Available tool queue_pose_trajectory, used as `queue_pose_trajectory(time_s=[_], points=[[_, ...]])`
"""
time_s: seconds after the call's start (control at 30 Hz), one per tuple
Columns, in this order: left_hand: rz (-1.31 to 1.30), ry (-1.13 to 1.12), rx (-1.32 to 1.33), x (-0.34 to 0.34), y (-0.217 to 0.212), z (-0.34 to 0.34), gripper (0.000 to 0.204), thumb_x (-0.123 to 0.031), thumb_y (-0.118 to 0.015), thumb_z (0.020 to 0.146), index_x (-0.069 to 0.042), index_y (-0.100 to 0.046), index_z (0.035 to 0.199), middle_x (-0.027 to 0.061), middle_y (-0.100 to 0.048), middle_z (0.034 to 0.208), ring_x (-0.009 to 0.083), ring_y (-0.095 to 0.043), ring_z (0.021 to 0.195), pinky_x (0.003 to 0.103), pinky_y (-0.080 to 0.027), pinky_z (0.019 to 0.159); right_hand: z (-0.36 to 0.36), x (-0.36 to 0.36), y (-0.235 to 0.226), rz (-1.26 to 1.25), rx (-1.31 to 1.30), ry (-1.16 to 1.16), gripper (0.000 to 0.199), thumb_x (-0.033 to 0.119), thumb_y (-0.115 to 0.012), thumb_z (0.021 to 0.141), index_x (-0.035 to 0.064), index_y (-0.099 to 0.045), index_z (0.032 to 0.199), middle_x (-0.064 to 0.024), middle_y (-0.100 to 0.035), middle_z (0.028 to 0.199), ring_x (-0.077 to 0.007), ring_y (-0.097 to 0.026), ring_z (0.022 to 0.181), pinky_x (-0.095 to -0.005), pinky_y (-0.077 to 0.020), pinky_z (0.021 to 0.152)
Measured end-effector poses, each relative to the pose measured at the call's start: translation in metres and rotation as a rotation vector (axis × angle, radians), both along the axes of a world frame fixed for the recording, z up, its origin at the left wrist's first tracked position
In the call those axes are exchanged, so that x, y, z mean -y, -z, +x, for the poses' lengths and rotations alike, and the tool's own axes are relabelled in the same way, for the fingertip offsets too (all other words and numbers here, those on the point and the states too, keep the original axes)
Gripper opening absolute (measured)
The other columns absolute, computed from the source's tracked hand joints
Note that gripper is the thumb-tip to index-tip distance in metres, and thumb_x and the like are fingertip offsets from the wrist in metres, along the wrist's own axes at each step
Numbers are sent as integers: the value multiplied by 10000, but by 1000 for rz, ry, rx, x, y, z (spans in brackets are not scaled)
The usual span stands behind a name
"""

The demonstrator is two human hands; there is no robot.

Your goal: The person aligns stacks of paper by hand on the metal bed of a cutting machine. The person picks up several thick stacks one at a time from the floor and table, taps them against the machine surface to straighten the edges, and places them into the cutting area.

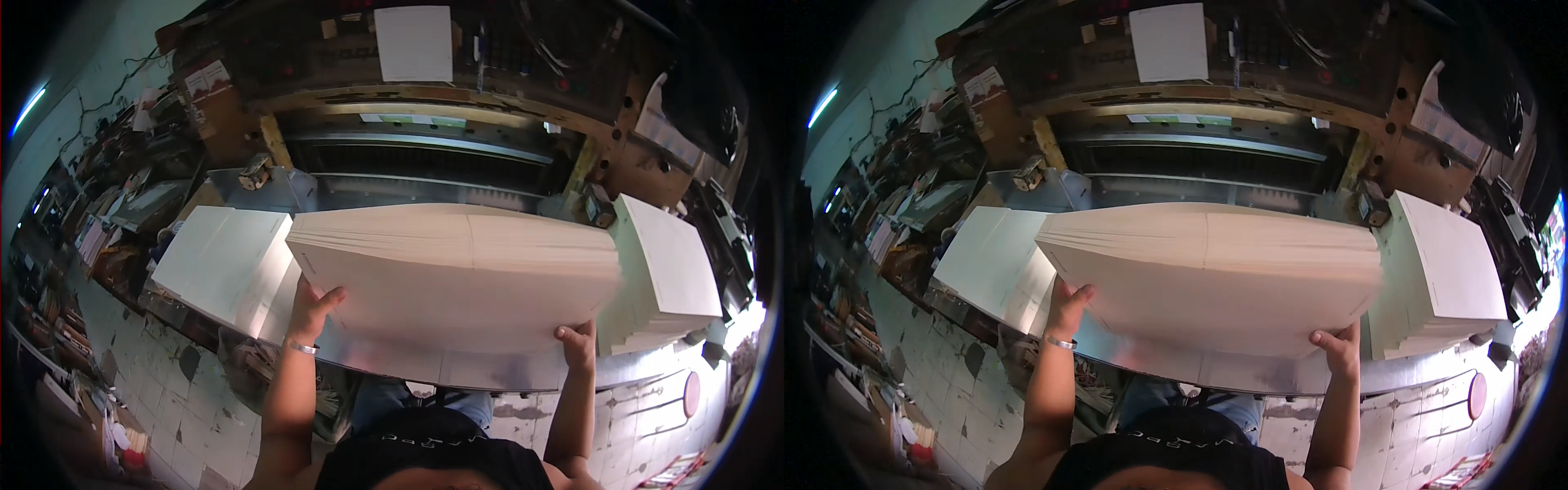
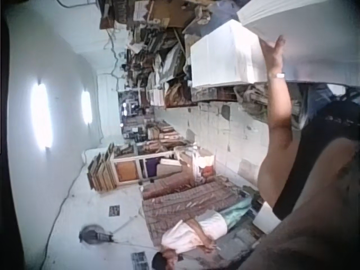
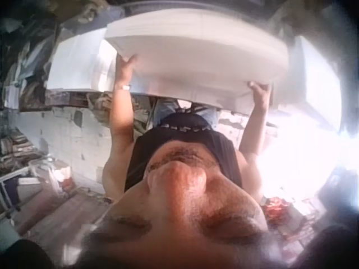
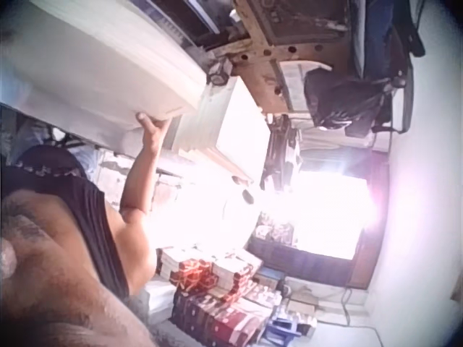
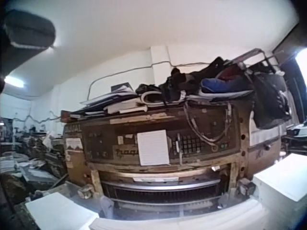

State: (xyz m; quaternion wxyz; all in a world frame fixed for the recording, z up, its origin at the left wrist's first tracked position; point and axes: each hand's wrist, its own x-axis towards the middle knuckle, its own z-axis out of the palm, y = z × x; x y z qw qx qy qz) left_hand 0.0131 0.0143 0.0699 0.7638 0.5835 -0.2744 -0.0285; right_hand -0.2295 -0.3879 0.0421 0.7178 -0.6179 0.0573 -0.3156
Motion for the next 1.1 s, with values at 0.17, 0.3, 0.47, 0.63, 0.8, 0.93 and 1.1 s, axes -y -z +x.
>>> queue_pose_trajectory(time_s=[0.17,0.3,0.47,0.63,0.8,0.93,1.1], points=[[16,-7,-43,-4,1,5,655,-258,-796,761,-34,-463,1280,35,-579,1103,123,-545,1001,265,-474,800,5,-18,1,38,26,99,747,187,-825,679,-26,-440,1283,-110,-571,1188,-242,-544,1102,-368,-416,953],[-44,-52,-101,-8,3,-16,514,-162,-750,812,-8,-506,1237,46,-604,1100,122,-575,958,262,-485,779,-7,-37,3,94,-22,232,748,203,-821,703,-32,-434,1299,-106,-562,1208,-231,-531,1114,-343,-395,974],[-52,-207,18,1,0,-38,356,-91,-721,837,16,-575,1144,43,-640,1029,110,-589,899,256,-479,769,-7,-46,0,-40,117,351,531,204,-842,685,-24,-597,1098,-48,-634,1016,-147,-582,931,-296,-446,863],[-94,-321,26,8,-10,-32,292,-92,-726,841,35,-608,1077,33,-651,968,105,-590,858,249,-463,771,2,-42,-28,-89,63,352,302,134,-826,699,-13,-654,898,-15,-648,786,-131,-607,766,-273,-475,758],[-47,-195,-221,-18,3,-40,586,-118,-671,818,-31,-412,1336,49,-548,1167,115,-525,1021,274,-461,808,-4,-72,-36,28,94,321,325,98,-817,691,-25,-657,945,-36,-655,845,-160,-622,821,-301,-481,810],[-14,-78,-177,-36,25,-18,611,-193,-693,813,-54,-414,1338,26,-558,1129,109,-527,987,268,-455,792,-5,-61,-28,-137,-108,174,402,64,-777,695,-58,-615,1042,-76,-651,939,-163,-603,922,-308,-474,832],[104,-48,-168,-34,35,-3,641,-261,-734,790,-60,-435,1320,19,-566,1128,106,-532,989,277,-461,789,2,-49,-8,-110,-113,83,331,60,-774,718,-44,-629,997,-72,-646,965,-146,-587,928,-302,-468,810]])
